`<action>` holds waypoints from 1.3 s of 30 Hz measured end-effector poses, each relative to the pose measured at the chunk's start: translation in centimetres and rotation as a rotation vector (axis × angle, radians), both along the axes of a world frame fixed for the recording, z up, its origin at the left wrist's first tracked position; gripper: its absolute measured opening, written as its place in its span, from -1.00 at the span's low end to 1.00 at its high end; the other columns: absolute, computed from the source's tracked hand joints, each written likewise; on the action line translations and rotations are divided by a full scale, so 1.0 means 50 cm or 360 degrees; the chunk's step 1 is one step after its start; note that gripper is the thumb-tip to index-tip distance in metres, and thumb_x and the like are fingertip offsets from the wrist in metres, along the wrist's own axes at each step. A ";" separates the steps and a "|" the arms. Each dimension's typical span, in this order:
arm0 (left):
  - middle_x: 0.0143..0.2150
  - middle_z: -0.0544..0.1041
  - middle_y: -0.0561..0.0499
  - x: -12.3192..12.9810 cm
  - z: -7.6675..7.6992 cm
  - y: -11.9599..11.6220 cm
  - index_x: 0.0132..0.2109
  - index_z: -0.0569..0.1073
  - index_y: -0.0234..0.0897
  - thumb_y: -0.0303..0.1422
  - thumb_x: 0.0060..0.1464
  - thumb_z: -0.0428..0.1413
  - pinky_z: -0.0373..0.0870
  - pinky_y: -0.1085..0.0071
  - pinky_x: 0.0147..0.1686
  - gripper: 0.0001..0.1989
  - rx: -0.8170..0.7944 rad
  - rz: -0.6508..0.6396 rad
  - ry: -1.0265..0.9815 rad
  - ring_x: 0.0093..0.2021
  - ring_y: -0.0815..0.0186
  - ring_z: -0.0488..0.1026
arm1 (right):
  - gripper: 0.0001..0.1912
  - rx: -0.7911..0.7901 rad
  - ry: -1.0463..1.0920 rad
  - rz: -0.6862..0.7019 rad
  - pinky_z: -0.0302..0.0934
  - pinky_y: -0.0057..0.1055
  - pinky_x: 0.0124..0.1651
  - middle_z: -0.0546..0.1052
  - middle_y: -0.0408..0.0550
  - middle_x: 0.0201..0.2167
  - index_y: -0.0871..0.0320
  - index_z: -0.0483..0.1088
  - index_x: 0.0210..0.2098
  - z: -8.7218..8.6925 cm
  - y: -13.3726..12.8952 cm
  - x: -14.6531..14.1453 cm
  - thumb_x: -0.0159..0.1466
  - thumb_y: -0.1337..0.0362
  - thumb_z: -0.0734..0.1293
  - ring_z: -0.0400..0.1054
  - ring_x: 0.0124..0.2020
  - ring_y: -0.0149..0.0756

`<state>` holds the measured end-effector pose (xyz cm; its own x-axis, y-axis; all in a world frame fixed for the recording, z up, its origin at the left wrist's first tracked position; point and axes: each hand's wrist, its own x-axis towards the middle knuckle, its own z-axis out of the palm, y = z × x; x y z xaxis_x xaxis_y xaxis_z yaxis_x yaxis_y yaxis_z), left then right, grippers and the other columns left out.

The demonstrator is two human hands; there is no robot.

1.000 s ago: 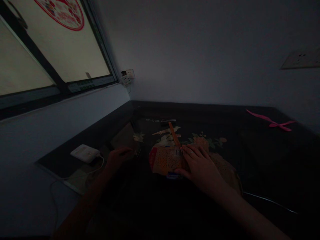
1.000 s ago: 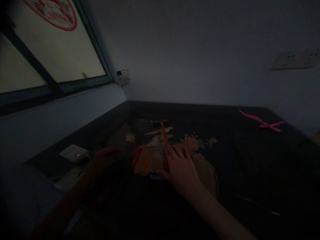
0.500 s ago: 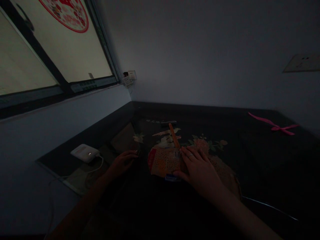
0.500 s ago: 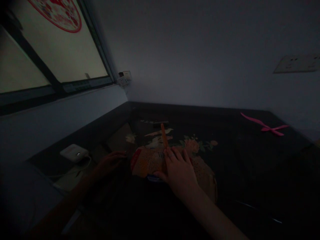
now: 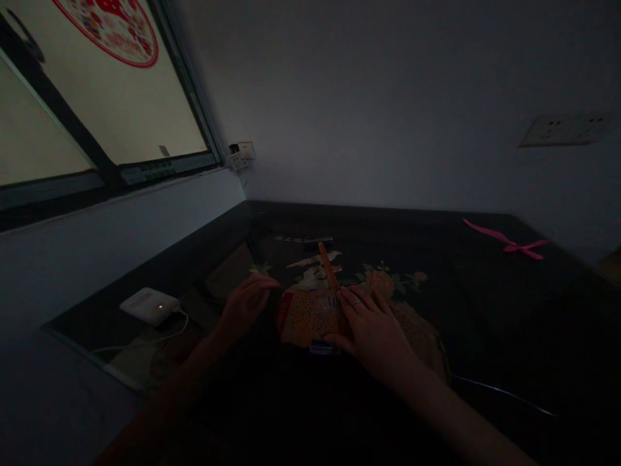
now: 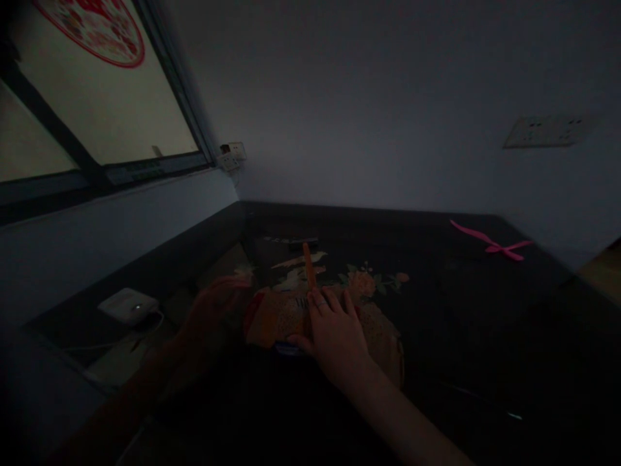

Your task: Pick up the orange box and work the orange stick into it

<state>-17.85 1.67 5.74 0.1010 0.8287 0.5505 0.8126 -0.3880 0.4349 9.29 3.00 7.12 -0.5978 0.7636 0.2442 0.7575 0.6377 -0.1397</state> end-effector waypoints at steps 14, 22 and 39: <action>-0.32 0.56 0.04 0.184 0.047 0.063 -0.29 0.53 -0.25 -0.35 0.04 0.11 0.34 0.46 -0.24 -0.88 -0.0477 -0.0477 0.0034 -0.28 0.33 0.47 | -0.31 -0.0031 0.0019 0.0032 -0.11 0.02 0.20 0.30 0.12 0.15 0.30 0.26 0.13 0.006 -0.001 0.001 0.23 -0.11 0.12 0.08 0.18 0.01; -0.36 0.58 0.04 0.183 0.066 0.068 -0.34 0.54 -0.25 -0.34 0.01 0.13 0.40 0.45 -0.27 -0.89 -0.0370 -0.0392 -0.0123 -0.33 0.33 0.50 | -0.32 -0.0030 0.0047 0.0014 -0.10 0.01 0.19 0.33 0.12 0.14 0.27 0.27 0.12 0.009 -0.002 -0.001 0.22 -0.11 0.13 0.09 0.17 -0.01; -0.34 0.54 -0.07 -0.084 -0.037 -0.012 -0.34 0.50 -0.27 -0.40 0.10 -0.04 0.35 0.36 -0.30 -0.79 0.0015 0.0247 0.0822 -0.33 0.25 0.45 | -0.28 -0.0024 -0.0027 -0.0009 -0.11 0.00 0.21 0.33 0.13 0.14 0.35 0.25 0.13 0.007 -0.003 -0.001 0.19 -0.10 0.20 0.09 0.17 0.00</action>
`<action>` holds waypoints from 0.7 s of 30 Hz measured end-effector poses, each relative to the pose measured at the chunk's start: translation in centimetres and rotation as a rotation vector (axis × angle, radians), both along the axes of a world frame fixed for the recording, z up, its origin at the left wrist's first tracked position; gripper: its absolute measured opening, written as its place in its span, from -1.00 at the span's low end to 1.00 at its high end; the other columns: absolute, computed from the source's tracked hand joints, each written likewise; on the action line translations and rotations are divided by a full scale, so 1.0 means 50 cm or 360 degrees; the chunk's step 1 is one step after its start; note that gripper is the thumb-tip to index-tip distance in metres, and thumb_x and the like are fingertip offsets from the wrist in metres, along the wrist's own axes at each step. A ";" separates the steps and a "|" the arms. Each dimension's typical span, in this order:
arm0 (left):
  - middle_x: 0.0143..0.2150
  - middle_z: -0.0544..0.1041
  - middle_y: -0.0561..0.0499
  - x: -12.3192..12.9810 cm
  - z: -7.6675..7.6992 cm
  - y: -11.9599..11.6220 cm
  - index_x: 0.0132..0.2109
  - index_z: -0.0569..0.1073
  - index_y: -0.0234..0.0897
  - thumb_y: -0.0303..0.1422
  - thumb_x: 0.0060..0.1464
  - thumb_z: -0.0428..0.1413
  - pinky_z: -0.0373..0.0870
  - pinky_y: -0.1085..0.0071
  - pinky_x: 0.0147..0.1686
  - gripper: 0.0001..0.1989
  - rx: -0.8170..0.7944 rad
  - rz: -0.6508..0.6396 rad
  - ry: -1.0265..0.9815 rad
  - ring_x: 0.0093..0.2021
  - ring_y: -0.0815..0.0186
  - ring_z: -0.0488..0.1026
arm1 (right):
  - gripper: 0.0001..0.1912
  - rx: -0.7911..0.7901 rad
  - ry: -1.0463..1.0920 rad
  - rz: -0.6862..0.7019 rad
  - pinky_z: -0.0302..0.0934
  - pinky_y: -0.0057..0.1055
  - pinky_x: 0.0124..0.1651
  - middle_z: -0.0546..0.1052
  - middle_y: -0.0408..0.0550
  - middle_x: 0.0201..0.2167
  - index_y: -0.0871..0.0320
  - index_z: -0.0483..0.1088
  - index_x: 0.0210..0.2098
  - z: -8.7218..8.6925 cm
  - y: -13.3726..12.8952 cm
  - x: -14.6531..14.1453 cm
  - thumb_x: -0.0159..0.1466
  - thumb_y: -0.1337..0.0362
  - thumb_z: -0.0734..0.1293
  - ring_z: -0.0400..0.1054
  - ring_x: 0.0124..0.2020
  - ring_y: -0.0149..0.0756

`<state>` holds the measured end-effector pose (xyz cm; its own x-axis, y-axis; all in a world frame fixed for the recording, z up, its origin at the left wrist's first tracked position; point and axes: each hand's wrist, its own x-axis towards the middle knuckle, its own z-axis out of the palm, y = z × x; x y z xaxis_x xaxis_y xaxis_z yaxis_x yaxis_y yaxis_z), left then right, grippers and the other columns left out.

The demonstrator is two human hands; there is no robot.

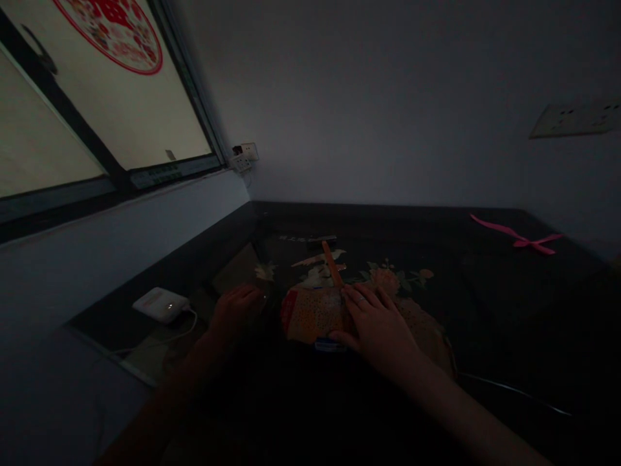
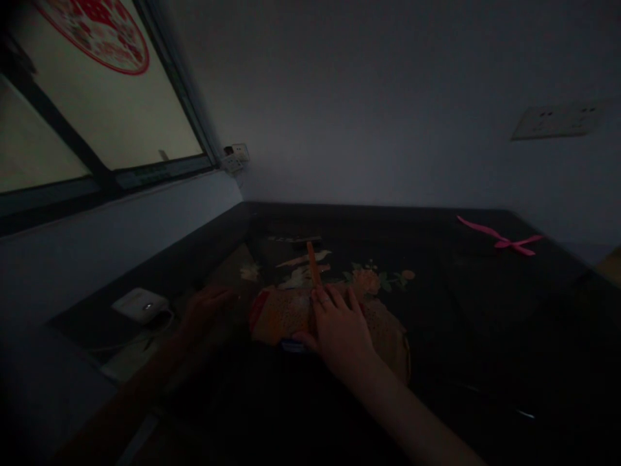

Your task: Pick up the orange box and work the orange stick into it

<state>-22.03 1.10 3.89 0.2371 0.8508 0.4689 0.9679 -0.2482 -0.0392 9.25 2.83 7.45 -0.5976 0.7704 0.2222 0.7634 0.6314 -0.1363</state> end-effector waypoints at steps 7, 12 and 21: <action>-0.28 0.51 -0.05 -0.002 -0.060 0.009 -0.28 0.47 -0.27 -0.48 0.08 -0.02 0.34 0.39 -0.24 -0.84 -0.0175 -0.0023 0.0085 -0.28 0.31 0.42 | -0.27 0.0015 -0.0013 -0.0022 -0.11 0.01 0.21 0.32 0.14 0.14 0.35 0.24 0.13 -0.001 -0.001 -0.001 0.18 -0.10 0.21 0.09 0.18 -0.01; -0.23 0.49 -0.06 -0.007 -0.080 0.022 -0.23 0.47 -0.28 -0.54 0.05 0.00 0.36 0.39 -0.18 -0.81 -0.0361 -0.0021 -0.0042 -0.23 0.31 0.43 | -0.30 -0.0013 -0.0007 -0.0020 -0.09 0.03 0.20 0.29 0.13 0.16 0.32 0.25 0.13 0.000 -0.001 0.000 0.20 -0.09 0.19 0.09 0.19 0.01; -0.13 0.53 -0.03 -0.023 -0.067 0.011 -0.13 0.49 -0.18 -0.53 0.00 -0.04 0.37 0.32 -0.12 -0.67 -0.0456 -0.0006 -0.0168 -0.15 0.26 0.46 | -0.30 -0.0012 0.0007 -0.0006 -0.12 0.04 0.21 0.28 0.13 0.17 0.33 0.23 0.15 -0.002 0.000 0.000 0.23 -0.10 0.12 0.07 0.19 0.02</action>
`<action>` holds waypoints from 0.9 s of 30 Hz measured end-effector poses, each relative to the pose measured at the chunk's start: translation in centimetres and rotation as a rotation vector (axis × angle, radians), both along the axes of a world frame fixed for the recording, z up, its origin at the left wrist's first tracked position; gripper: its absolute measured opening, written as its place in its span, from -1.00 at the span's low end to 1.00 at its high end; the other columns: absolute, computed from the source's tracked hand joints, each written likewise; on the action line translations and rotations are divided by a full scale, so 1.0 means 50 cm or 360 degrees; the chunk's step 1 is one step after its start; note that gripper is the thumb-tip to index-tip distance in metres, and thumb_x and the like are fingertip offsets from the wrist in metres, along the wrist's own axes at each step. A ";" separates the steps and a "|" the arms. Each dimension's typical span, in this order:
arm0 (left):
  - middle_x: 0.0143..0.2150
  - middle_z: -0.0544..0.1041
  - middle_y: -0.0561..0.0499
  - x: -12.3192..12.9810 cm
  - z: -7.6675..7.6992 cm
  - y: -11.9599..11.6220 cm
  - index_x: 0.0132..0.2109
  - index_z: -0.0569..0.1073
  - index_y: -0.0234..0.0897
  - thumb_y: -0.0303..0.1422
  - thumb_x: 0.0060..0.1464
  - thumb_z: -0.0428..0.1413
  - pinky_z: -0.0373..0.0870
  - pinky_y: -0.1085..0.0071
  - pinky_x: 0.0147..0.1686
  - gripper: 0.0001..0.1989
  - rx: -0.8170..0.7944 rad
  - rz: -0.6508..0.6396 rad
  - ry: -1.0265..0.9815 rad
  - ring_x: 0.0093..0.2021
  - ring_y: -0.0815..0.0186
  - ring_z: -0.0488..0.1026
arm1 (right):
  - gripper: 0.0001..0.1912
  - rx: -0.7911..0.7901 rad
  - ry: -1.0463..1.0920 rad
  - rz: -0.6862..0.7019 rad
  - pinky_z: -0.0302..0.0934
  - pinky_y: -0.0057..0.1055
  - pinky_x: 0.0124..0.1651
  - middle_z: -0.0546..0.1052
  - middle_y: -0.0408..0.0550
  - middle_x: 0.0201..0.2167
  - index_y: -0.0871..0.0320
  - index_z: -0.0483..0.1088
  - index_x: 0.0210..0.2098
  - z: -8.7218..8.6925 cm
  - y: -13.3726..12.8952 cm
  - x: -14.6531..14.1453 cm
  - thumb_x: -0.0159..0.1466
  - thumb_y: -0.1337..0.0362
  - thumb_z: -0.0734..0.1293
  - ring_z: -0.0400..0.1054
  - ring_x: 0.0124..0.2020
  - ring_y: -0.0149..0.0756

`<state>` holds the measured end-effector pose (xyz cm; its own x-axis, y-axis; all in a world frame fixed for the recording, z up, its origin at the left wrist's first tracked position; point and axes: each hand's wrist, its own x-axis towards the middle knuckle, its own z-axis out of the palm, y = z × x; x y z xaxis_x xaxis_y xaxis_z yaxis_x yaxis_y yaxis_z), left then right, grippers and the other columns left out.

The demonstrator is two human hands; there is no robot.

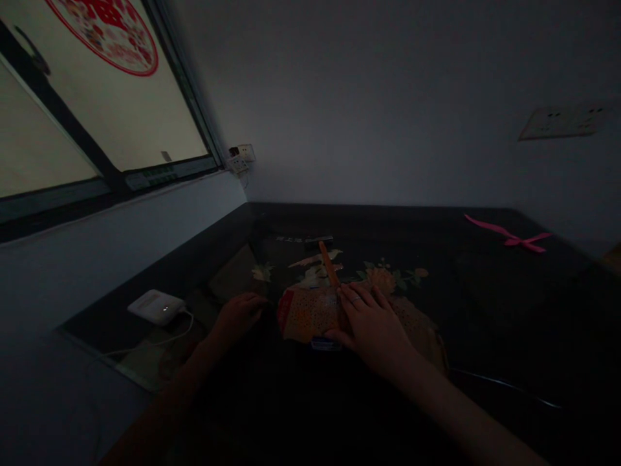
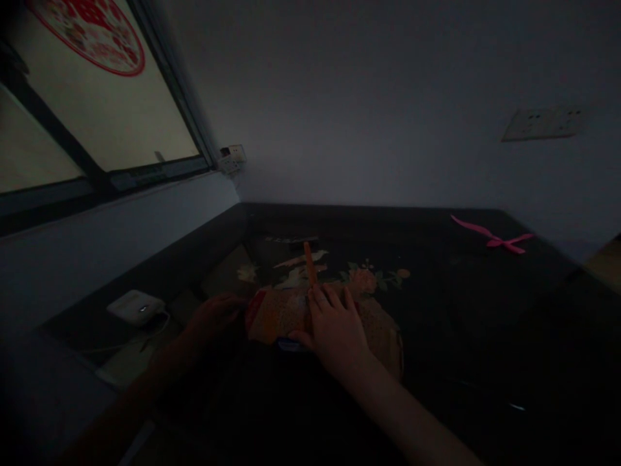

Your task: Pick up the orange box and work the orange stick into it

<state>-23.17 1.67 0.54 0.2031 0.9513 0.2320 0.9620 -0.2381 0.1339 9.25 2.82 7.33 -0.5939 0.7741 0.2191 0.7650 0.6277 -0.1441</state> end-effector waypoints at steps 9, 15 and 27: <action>-0.22 0.53 -0.06 0.080 0.099 0.008 -0.22 0.46 -0.27 -0.43 0.08 -0.07 0.38 0.33 -0.12 -0.78 0.0447 -0.0002 -0.0403 -0.18 0.28 0.46 | -0.24 0.0018 0.0014 0.0009 -0.15 0.05 0.21 0.29 0.16 0.16 0.36 0.22 0.15 -0.006 0.002 0.000 0.22 -0.14 0.10 0.06 0.19 0.04; -0.16 0.51 -0.04 0.261 0.166 0.025 -0.14 0.45 -0.26 -0.36 0.04 0.09 0.36 0.40 -0.13 -0.80 0.0183 -0.0427 -0.0590 -0.14 0.29 0.44 | -0.29 0.0027 0.0020 0.0005 -0.13 0.02 0.21 0.29 0.13 0.16 0.32 0.21 0.16 -0.004 0.001 0.001 0.24 -0.10 0.11 0.07 0.18 0.01; -0.31 0.57 0.06 0.315 0.160 0.061 -0.31 0.52 -0.24 -0.35 0.05 0.12 0.35 0.47 -0.24 -0.91 -0.0032 -0.0507 -0.0792 -0.27 0.34 0.49 | -0.34 -0.0024 -0.0014 0.0010 -0.12 0.05 0.21 0.25 0.10 0.19 0.27 0.26 0.13 0.000 0.001 -0.002 0.22 -0.09 0.16 0.04 0.20 0.01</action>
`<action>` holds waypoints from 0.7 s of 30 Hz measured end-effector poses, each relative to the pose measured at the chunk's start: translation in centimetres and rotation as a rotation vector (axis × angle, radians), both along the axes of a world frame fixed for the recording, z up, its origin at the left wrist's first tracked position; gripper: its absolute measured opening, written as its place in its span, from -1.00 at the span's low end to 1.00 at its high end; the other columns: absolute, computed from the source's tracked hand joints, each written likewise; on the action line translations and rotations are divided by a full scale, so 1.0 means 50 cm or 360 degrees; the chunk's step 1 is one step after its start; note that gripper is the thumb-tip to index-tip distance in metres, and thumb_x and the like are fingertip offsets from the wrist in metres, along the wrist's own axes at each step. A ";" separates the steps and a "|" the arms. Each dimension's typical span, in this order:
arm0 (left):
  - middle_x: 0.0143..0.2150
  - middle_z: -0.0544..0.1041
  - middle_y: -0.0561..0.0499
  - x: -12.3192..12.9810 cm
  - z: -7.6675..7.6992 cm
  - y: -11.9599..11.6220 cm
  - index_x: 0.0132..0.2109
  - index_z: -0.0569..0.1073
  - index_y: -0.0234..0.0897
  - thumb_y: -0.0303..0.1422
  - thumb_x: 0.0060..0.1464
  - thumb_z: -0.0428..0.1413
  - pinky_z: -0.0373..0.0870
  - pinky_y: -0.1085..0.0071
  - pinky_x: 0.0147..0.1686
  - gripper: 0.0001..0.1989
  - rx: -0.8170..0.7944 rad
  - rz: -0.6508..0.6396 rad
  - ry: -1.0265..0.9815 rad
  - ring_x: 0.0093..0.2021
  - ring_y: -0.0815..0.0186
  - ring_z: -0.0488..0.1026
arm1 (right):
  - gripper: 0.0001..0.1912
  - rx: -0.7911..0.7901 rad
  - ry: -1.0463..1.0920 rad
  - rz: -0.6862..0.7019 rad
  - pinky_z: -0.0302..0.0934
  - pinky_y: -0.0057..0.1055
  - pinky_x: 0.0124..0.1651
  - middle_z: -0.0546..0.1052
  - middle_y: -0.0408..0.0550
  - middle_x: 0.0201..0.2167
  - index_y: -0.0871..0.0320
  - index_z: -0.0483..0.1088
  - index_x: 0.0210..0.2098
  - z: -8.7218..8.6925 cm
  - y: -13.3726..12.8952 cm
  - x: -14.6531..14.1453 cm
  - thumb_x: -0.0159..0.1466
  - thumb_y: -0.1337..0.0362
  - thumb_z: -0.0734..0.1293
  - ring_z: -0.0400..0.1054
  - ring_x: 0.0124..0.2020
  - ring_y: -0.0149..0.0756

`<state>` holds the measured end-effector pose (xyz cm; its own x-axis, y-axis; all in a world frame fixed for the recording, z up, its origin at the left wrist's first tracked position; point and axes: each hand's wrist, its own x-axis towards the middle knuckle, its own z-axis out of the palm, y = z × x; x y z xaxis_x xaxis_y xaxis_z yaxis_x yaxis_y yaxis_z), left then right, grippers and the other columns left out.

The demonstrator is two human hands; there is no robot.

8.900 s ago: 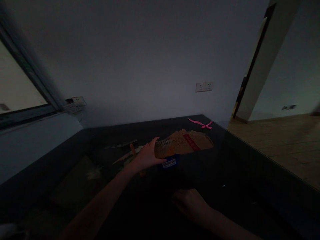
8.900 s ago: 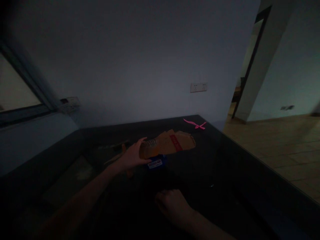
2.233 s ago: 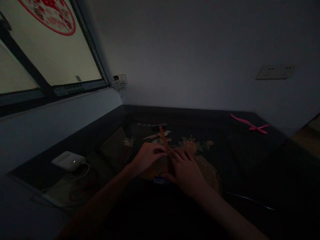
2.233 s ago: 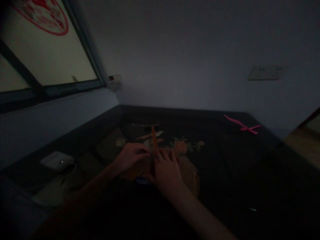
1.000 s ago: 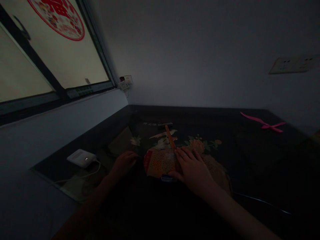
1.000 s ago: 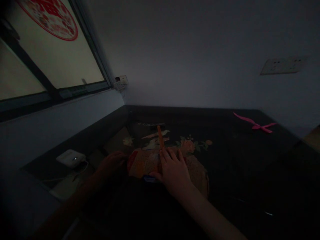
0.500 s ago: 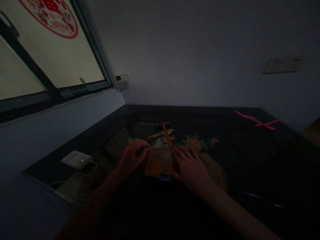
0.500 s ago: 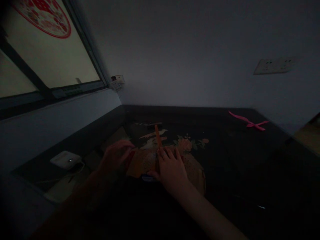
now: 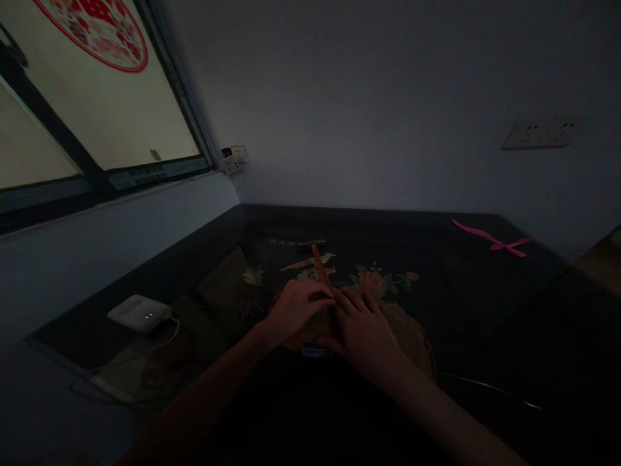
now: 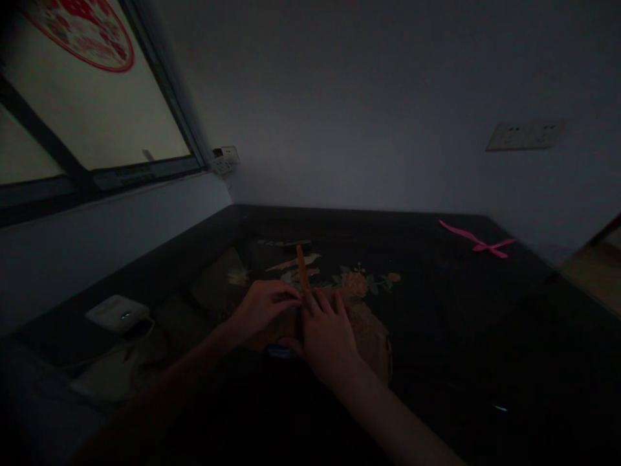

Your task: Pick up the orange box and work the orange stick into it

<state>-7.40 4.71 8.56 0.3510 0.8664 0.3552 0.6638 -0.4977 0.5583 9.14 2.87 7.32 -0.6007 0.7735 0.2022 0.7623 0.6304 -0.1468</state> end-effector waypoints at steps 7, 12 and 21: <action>-0.33 0.58 0.06 -0.007 0.010 -0.008 -0.31 0.53 -0.24 -0.36 0.05 0.12 0.39 0.47 -0.22 -0.90 0.0077 0.0023 -0.0039 -0.30 0.36 0.50 | -0.29 0.0008 0.0006 0.0020 -0.14 0.06 0.21 0.25 0.11 0.19 0.29 0.22 0.15 -0.003 -0.001 0.003 0.22 -0.12 0.12 0.04 0.20 0.00; -0.35 0.58 0.05 -0.015 0.010 -0.005 -0.34 0.53 -0.24 -0.33 0.04 0.11 0.43 0.44 -0.25 -0.88 0.0084 0.0082 -0.0123 -0.33 0.34 0.51 | -0.26 0.0018 0.0004 0.0016 -0.14 0.04 0.21 0.26 0.12 0.18 0.28 0.20 0.17 -0.003 -0.001 0.003 0.22 -0.15 0.09 0.03 0.21 0.00; -0.36 0.55 0.05 -0.123 0.100 -0.013 -0.34 0.52 -0.27 -0.28 -0.02 0.15 0.42 0.46 -0.29 -0.85 0.0586 0.0691 -0.0205 -0.36 0.36 0.47 | -0.26 0.0014 -0.0029 0.0004 -0.17 0.05 0.22 0.23 0.15 0.20 0.33 0.17 0.19 -0.001 -0.003 0.002 0.25 -0.13 0.05 0.01 0.22 0.01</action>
